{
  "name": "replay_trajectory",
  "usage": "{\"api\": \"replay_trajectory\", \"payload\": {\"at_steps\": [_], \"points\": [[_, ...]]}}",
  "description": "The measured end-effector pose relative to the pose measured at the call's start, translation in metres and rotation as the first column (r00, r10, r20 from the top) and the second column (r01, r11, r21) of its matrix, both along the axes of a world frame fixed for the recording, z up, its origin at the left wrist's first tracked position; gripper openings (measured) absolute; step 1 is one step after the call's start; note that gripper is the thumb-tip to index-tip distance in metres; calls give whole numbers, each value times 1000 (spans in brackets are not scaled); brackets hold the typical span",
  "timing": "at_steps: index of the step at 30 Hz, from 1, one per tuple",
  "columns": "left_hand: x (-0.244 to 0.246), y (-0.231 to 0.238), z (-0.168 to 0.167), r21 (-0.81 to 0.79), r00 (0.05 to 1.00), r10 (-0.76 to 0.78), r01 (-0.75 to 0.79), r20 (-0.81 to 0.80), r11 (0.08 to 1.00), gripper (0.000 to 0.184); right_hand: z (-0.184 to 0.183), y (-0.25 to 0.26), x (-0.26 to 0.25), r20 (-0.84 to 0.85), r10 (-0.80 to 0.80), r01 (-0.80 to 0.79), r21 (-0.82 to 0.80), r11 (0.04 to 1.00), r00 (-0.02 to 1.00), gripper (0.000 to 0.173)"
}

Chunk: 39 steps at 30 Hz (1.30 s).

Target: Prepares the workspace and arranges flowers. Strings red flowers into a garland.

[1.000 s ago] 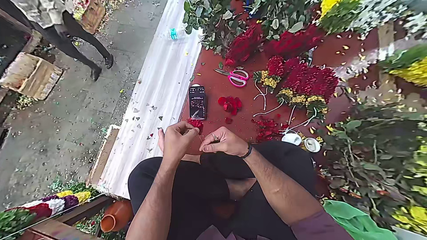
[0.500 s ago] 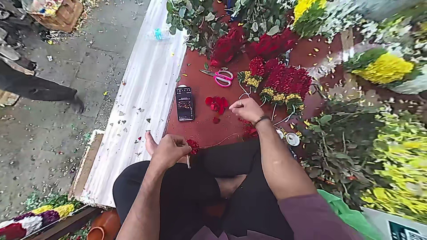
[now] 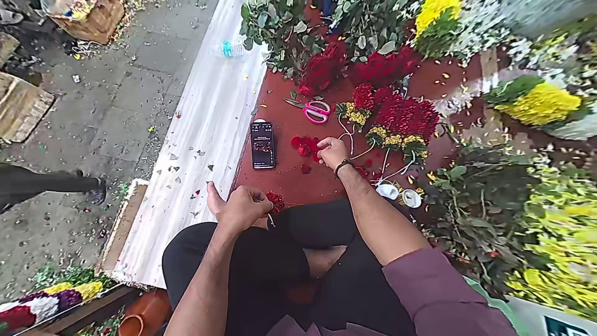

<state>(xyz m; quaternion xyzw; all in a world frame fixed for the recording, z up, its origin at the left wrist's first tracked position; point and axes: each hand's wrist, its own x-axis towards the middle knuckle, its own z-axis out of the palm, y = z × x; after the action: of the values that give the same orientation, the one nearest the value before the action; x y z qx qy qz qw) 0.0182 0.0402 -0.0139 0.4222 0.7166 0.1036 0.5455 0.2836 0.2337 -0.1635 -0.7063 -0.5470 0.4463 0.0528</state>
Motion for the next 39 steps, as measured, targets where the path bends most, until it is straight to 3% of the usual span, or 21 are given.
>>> {"api": "replay_trajectory", "payload": {"at_steps": [4,8,11,14,18,26,28,32,35,39], "points": [[-3,-4,-7,31,999,49,-50,24,998,15,46,-15,-14,-384,-251,153,-267,952,888,39],[-5,-3,-9,42,982,182,-183,45,982,20,104,-70,-28,-625,-286,114,-302,947,726,23],[-4,-1,-6,50,953,274,-282,129,958,18,117,-108,-39,-731,-280,44,-324,945,622,20],[-3,-2,-9,54,900,359,-383,249,922,20,117,-121,-52,-788,-216,-49,-298,953,576,16],[2,2,-4,59,826,429,-481,366,875,20,118,-124,-64,-793,-46,-144,-167,976,608,14],[9,2,-3,16,854,357,-392,378,920,33,116,-128,-62,-731,96,-210,-65,975,676,14],[9,0,-3,25,857,361,-397,368,917,32,118,-127,-63,-754,89,-235,-88,968,650,21],[6,-1,-4,37,820,427,-475,380,879,31,116,-122,-57,-833,119,-341,-87,936,540,53],[5,1,-5,43,786,471,-529,401,847,30,110,-125,-62,-833,169,-305,1,952,527,58],[7,1,-3,88,800,466,-532,378,842,37,107,-135,-72,-818,145,-145,76,986,557,53]]}}
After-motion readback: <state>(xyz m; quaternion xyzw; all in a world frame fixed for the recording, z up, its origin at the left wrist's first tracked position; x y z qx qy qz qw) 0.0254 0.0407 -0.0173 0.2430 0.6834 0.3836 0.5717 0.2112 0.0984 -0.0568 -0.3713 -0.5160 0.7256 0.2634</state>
